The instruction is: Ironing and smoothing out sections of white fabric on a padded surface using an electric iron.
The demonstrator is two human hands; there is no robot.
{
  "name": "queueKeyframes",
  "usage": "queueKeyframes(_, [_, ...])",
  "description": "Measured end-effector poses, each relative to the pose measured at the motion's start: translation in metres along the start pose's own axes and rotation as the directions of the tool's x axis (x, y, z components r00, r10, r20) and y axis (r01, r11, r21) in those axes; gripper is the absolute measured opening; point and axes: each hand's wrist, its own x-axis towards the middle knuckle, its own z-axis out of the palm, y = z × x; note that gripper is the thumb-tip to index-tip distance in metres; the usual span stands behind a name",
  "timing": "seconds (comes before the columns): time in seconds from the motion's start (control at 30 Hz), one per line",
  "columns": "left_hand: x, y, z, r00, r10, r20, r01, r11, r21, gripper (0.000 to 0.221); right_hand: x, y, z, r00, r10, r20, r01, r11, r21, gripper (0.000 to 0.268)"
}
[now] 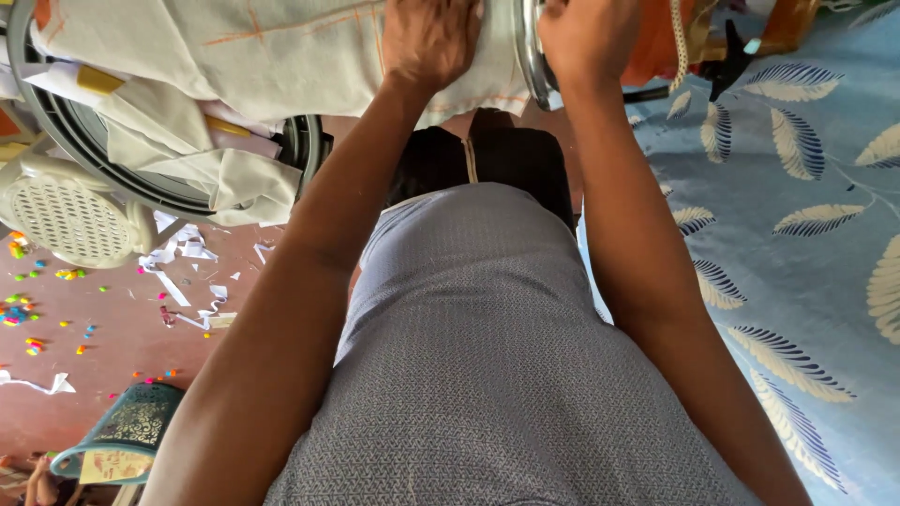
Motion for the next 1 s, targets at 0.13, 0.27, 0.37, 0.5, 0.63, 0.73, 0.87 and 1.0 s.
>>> queueKeyframes(0.13, [-0.006, -0.001, 0.008, 1.000, 0.016, 0.016, -0.016, 1.000, 0.023, 0.032, -0.016, 0.013, -0.026, 0.995, 0.022, -0.102, 0.000, 0.978, 0.208, 0.032])
queueKeyframes(0.27, [-0.011, 0.000, 0.001, 0.997, 0.034, -0.063, -0.033, 0.999, 0.005, 0.032, -0.033, 0.042, -0.057, 0.996, 0.005, 0.091, -0.015, 0.993, 0.119, 0.049])
queueKeyframes(0.37, [-0.013, 0.004, -0.006, 0.996, 0.058, -0.062, -0.058, 0.998, 0.012, 0.040, -0.042, 0.067, -0.080, 0.982, -0.027, 0.188, 0.002, 0.991, 0.130, 0.053])
queueKeyframes(0.5, [-0.015, 0.022, 0.013, 0.992, 0.046, 0.115, -0.029, 0.989, -0.144, 0.054, -0.040, 0.082, -0.126, 0.961, -0.227, 0.156, 0.205, 0.967, 0.149, 0.042])
queueKeyframes(0.63, [-0.016, 0.032, -0.018, 0.954, 0.067, 0.293, -0.030, 0.991, -0.128, 0.060, -0.019, 0.068, -0.129, 0.901, -0.383, 0.205, 0.323, 0.906, 0.273, 0.031])
queueKeyframes(0.73, [-0.039, 0.013, 0.001, 0.995, -0.022, -0.099, 0.006, 0.989, -0.150, 0.050, 0.004, 0.038, -0.115, 0.821, -0.543, 0.176, 0.460, 0.811, 0.361, 0.025])
queueKeyframes(0.87, [-0.080, -0.039, -0.006, 0.889, -0.307, -0.339, 0.293, 0.952, -0.094, 0.037, 0.024, -0.015, -0.095, 0.758, -0.631, 0.165, 0.531, 0.744, 0.405, 0.026])
queueKeyframes(1.0, [-0.097, -0.068, -0.023, 0.864, -0.210, -0.458, 0.262, 0.964, 0.053, 0.025, 0.030, -0.058, -0.086, 0.739, -0.669, 0.081, 0.564, 0.680, 0.469, 0.037])
